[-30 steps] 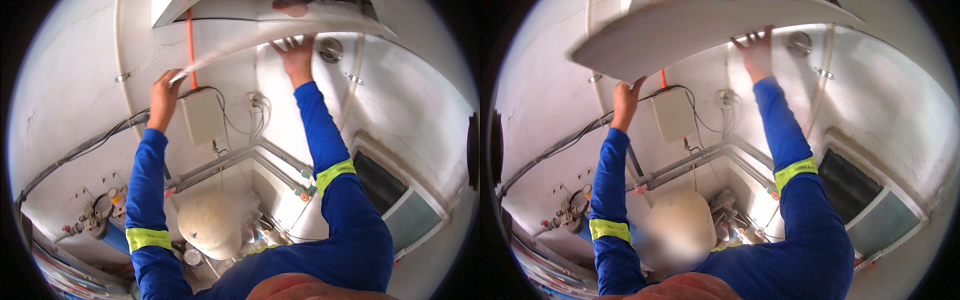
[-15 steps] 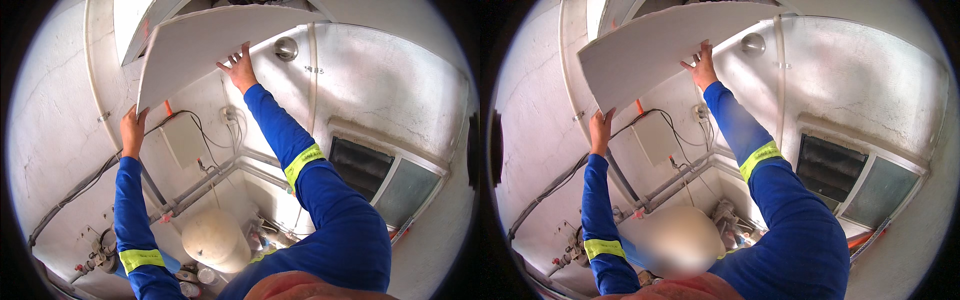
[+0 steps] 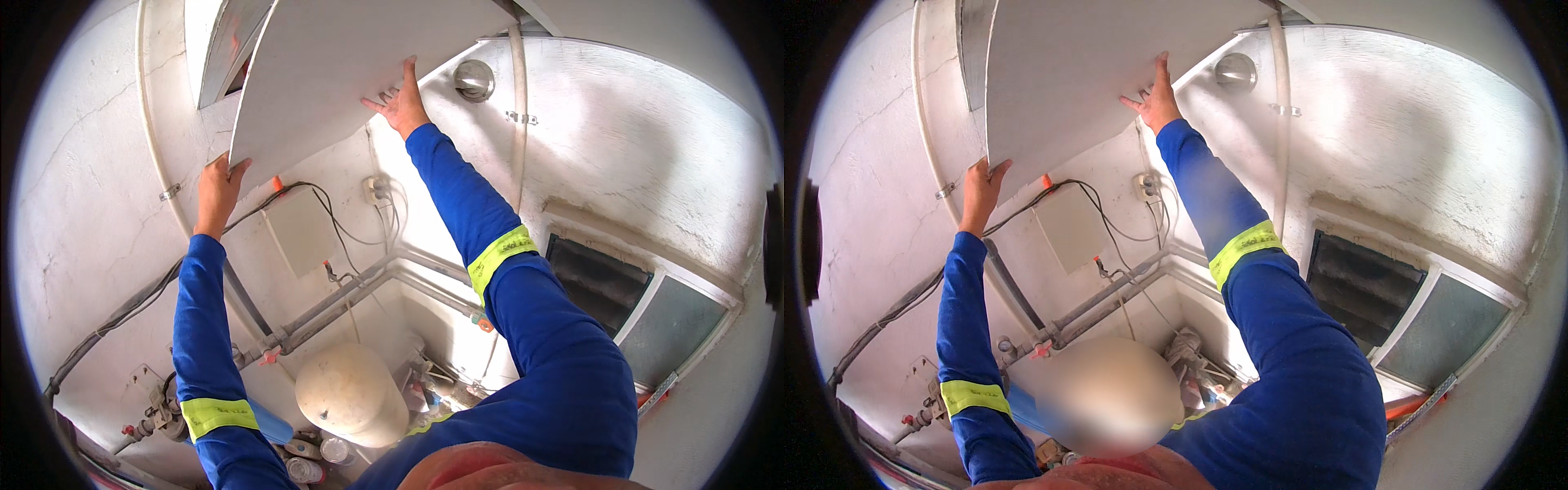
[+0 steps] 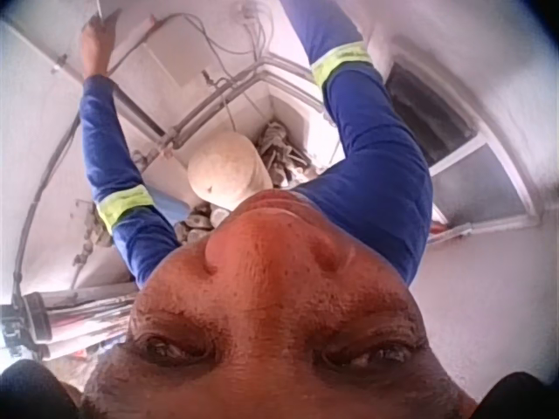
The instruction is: The person lifts and positions a large white ceiling panel into place, aligning it with existing panels and overhead fixtures. They repeatedly adjust the panel's position and press it into the ceiling grid while another person works nearby.
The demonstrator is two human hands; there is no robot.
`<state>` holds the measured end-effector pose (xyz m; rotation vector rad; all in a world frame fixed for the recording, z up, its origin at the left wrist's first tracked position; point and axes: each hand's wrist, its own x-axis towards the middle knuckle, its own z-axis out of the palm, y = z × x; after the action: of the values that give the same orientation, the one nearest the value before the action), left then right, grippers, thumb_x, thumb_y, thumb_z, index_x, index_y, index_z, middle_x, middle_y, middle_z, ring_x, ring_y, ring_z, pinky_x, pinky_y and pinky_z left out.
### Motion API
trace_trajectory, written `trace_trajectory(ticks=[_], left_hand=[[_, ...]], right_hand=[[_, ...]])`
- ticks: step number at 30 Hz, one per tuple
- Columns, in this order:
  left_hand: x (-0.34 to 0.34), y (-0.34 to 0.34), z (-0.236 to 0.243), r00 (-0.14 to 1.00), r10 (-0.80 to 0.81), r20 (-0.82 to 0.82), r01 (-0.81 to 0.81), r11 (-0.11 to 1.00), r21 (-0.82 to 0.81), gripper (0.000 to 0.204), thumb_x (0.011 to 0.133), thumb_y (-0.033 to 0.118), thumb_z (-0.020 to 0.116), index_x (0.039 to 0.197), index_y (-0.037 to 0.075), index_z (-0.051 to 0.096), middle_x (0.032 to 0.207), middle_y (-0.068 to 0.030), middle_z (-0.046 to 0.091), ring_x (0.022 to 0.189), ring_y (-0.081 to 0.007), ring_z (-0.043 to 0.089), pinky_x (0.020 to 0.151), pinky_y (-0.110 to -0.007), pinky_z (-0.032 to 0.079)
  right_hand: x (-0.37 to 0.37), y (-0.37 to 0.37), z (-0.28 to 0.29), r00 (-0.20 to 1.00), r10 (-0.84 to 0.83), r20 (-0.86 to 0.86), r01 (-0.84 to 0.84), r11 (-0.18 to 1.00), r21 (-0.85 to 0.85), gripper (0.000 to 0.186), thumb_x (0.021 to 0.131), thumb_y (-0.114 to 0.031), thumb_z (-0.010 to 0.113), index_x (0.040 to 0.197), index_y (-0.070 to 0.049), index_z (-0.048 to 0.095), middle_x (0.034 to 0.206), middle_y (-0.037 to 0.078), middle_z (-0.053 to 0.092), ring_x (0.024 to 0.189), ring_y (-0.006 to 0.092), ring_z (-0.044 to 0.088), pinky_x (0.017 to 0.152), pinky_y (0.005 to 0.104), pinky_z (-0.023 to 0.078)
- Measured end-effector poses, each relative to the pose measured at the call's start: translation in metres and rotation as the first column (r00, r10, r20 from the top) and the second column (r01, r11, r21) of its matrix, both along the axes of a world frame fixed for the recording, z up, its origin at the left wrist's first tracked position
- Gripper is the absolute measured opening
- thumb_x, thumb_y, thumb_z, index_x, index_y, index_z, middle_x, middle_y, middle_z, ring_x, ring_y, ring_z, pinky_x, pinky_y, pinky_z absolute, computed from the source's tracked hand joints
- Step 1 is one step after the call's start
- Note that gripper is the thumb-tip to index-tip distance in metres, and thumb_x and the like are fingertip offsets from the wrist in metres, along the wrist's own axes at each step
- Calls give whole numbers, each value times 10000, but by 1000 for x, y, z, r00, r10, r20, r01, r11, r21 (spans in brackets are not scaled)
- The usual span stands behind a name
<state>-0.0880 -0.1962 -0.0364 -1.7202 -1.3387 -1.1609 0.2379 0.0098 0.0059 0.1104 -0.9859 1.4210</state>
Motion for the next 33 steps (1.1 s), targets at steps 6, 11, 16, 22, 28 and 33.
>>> trace_trajectory(ticks=[6, 11, 16, 22, 28, 33], left_hand=[[-1, -8, -19, 994, -86, -69, 91, 994, 65, 255, 944, 215, 725, 1078, 1, 690, 817, -243, 665, 737, -457, 623, 655, -460, 506], [3, -25, -44, 1000, -4, -15, 5, 999, 43, 237, 951, 185, 719, 1098, 2, 687, 850, -228, 680, 745, -426, 653, 652, -428, 524], [17, -40, -50, 993, -7, -116, 22, 991, 130, 230, 955, 181, 715, 1112, 14, 686, 901, -199, 697, 722, -415, 664, 638, -432, 533], [35, -62, -62, 997, -62, -38, 64, 996, 55, 228, 952, 144, 709, 1139, 18, 673, 892, -206, 680, 714, -416, 658, 626, -437, 529], [59, -75, -81, 979, -206, -6, 206, 978, 42, 216, 959, 60, 682, 1136, -51, 630, 828, -239, 635, 670, -393, 615, 645, -405, 510], [78, -78, -81, 924, -368, 105, 353, 925, 143, 204, 962, 21, 674, 1158, -23, 639, 778, -189, 597, 613, -245, 509, 618, -335, 469]], right_hand=[[-1, -7, -14, 1000, 3, -10, -3, 1000, 14, 1156, 858, -806, 597, 1650, -299, -75, 1692, 222, -117, 1576, 427, -53, 1154, 717, 317], [2, -20, -37, 1000, 3, -6, -2, 988, 157, 1243, 813, -841, 612, 1658, -240, -74, 1713, 156, -116, 1584, 400, -56, 1148, 716, 319], [8, -31, -25, 997, -55, 50, 46, 983, 179, 1226, 817, -873, 562, 1661, -239, -61, 1700, 213, -108, 1570, 452, -33, 1133, 714, 346], [10, -42, -22, 987, -78, 139, 69, 996, 64, 1102, 896, -835, 481, 1651, -278, -96, 1681, 271, -69, 1559, 486, 27, 1097, 747, 367], [13, -51, -28, 979, -81, 185, 69, 995, 71, 1098, 866, -866, 484, 1658, -312, -37, 1692, 243, -49, 1547, 502, 72, 1057, 728, 435], [20, -58, -20, 975, -126, 184, 117, 991, 61, 1087, 867, -872, 471, 1657, -321, -33, 1688, 255, -31, 1543, 511, 75, 1048, 755, 418]])
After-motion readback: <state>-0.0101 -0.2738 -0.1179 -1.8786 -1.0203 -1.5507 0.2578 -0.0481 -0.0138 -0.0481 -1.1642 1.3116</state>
